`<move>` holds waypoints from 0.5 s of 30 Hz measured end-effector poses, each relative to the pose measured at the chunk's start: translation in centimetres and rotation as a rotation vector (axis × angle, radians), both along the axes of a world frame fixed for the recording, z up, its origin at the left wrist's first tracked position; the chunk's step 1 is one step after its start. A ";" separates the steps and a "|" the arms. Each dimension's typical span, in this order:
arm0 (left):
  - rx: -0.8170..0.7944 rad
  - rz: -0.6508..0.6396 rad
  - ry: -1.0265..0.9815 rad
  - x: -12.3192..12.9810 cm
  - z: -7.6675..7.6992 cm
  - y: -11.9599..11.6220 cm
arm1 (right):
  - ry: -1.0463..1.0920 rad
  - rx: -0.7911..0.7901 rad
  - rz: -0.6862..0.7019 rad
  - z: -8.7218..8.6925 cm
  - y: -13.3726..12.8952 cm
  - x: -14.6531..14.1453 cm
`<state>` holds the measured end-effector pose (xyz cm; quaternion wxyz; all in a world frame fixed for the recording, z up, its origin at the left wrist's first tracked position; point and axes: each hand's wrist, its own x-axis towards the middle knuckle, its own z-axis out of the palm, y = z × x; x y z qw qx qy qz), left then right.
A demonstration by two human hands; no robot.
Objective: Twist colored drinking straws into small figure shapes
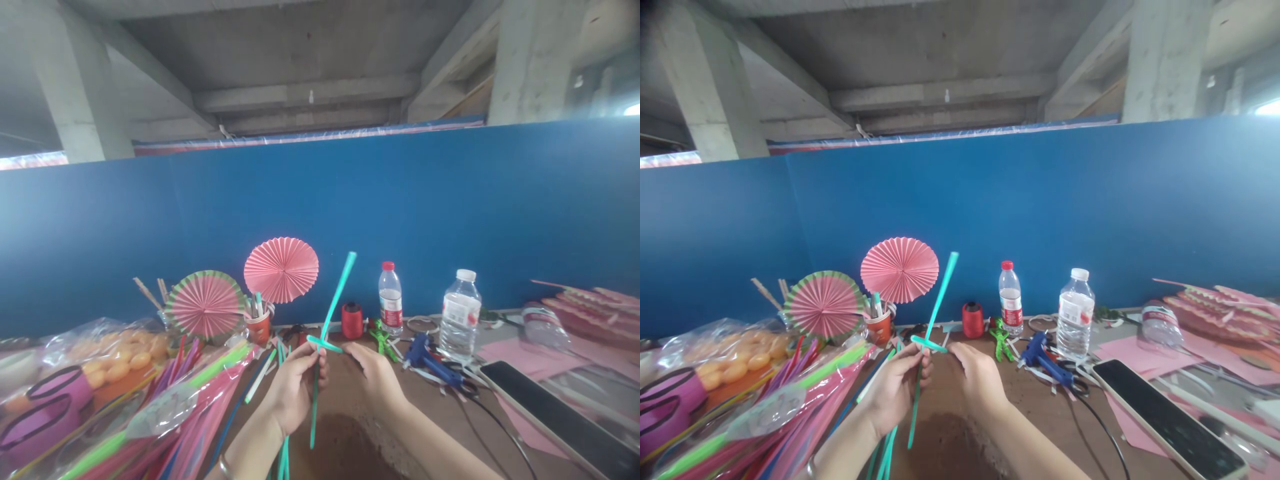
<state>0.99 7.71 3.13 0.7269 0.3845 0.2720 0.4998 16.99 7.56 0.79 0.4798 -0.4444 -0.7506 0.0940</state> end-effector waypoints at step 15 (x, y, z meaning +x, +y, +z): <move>-0.007 0.007 -0.052 0.0 -0.3 0.2 | -0.192 0.130 -0.123 -0.5 0.1 0.7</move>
